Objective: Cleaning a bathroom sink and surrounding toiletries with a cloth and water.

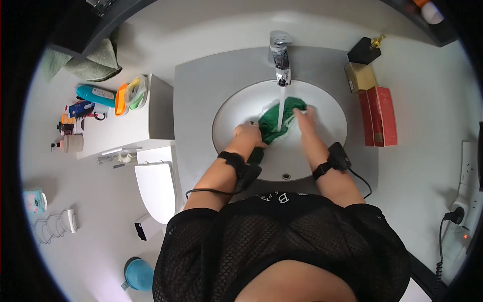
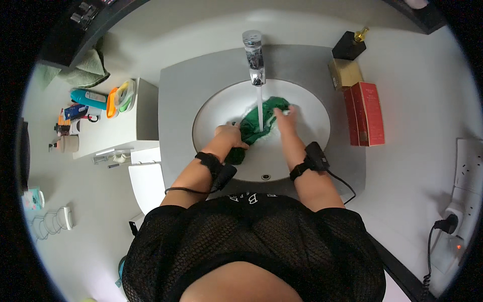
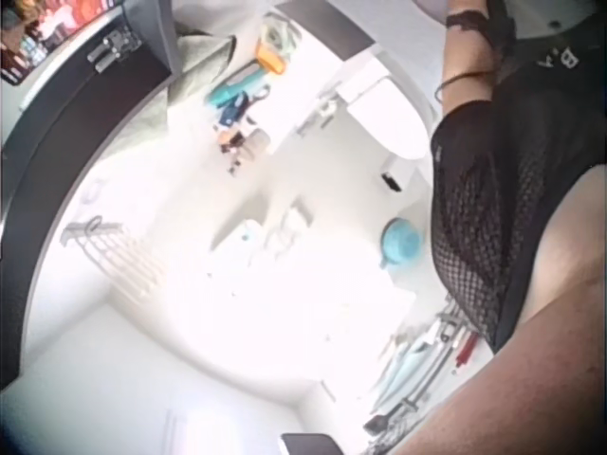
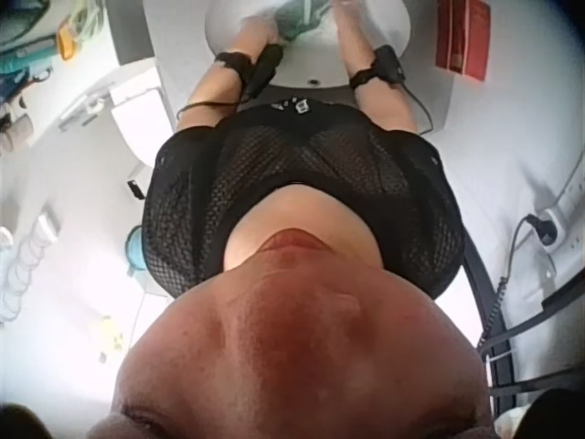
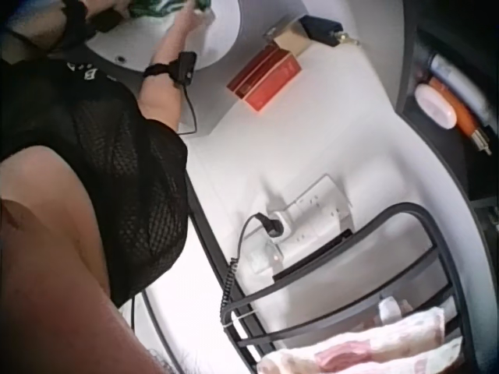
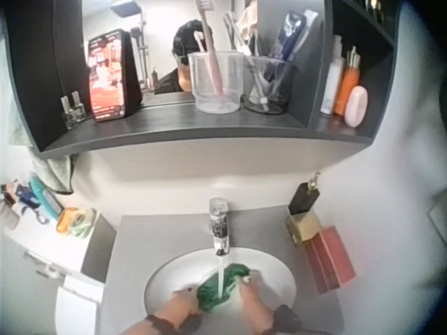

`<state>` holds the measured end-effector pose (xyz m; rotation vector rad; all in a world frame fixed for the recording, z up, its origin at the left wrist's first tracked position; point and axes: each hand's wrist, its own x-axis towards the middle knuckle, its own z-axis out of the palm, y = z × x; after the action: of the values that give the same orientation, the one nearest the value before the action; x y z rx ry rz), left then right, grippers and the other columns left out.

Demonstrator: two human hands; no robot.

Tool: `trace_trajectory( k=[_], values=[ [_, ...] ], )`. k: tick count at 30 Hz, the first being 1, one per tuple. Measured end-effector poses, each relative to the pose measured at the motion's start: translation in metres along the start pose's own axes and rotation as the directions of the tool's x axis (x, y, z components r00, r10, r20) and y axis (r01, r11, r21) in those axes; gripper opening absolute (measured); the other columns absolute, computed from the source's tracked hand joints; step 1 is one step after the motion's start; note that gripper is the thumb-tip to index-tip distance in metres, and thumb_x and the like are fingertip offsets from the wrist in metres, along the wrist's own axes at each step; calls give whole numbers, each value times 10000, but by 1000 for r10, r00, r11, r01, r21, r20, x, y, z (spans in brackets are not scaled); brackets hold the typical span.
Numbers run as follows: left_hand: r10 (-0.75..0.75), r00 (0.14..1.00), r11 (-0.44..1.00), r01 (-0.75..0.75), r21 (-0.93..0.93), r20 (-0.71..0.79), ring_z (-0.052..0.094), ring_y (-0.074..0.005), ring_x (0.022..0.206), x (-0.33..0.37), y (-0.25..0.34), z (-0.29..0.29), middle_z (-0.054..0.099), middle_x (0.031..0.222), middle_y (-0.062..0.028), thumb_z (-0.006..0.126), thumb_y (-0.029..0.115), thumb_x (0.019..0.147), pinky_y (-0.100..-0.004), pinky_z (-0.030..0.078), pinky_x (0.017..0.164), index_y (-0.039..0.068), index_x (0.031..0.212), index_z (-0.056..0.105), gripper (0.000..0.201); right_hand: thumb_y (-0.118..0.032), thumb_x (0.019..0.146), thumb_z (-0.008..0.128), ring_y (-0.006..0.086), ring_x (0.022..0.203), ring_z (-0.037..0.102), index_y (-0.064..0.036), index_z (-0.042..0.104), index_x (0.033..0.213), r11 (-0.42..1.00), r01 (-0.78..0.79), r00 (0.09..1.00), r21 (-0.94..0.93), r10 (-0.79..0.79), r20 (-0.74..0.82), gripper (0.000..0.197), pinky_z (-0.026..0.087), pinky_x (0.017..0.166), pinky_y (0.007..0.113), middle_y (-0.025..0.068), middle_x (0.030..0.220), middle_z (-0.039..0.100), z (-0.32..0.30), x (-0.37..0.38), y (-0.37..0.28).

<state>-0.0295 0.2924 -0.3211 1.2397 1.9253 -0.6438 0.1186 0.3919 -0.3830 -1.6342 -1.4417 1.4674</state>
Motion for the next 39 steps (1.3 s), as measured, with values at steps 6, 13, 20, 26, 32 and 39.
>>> trace_trajectory(
  k=[6,13,20,26,32,39],
  values=[
    [310,924,940,-262,219,-226,267,-364,1231,10,50,9,163,1408,-100,657,407,684,-472,366,912,257,1335,268,774,-449,709,583,278,794,495,-151,511,1066,810,-405,871,425,483,-92,471,345,744,561,82,911,497,-23,38,69],
    [422,654,539,-738,-406,-628,565,-331,770,50,51,7,555,856,-200,535,170,695,-356,449,733,74,858,632,212,-554,779,483,246,748,557,-110,570,938,364,-642,764,675,379,522,480,457,703,446,97,820,567,0,-15,7],
    [380,679,772,-607,-190,-628,584,-354,776,-79,80,-25,532,1034,-208,563,432,729,-423,466,702,90,901,620,388,-444,796,550,215,734,575,-5,538,910,369,-729,628,577,24,778,454,485,704,324,103,843,584,-21,-1,-30],
    [60,745,836,-401,-374,-664,588,-346,797,-37,72,-35,596,815,-210,365,419,871,-419,471,703,78,828,638,439,-186,816,548,158,733,567,-43,561,877,348,-534,831,771,50,553,156,473,673,288,49,820,577,4,16,19],
    [-132,880,832,-152,-534,-457,528,-372,958,28,10,-14,522,1082,-182,424,484,836,-432,429,818,61,1096,492,501,-256,726,613,196,786,565,-10,541,947,951,-64,998,303,52,46,338,449,680,326,80,842,572,8,-13,-19],
    [97,944,936,-194,-294,-314,465,-335,1092,32,57,12,345,1262,-205,610,341,727,-416,422,864,234,1332,239,718,-470,725,583,265,882,555,-16,468,1124,960,-280,915,-20,260,-309,614,440,776,370,174,938,563,-27,44,53]
  ],
)
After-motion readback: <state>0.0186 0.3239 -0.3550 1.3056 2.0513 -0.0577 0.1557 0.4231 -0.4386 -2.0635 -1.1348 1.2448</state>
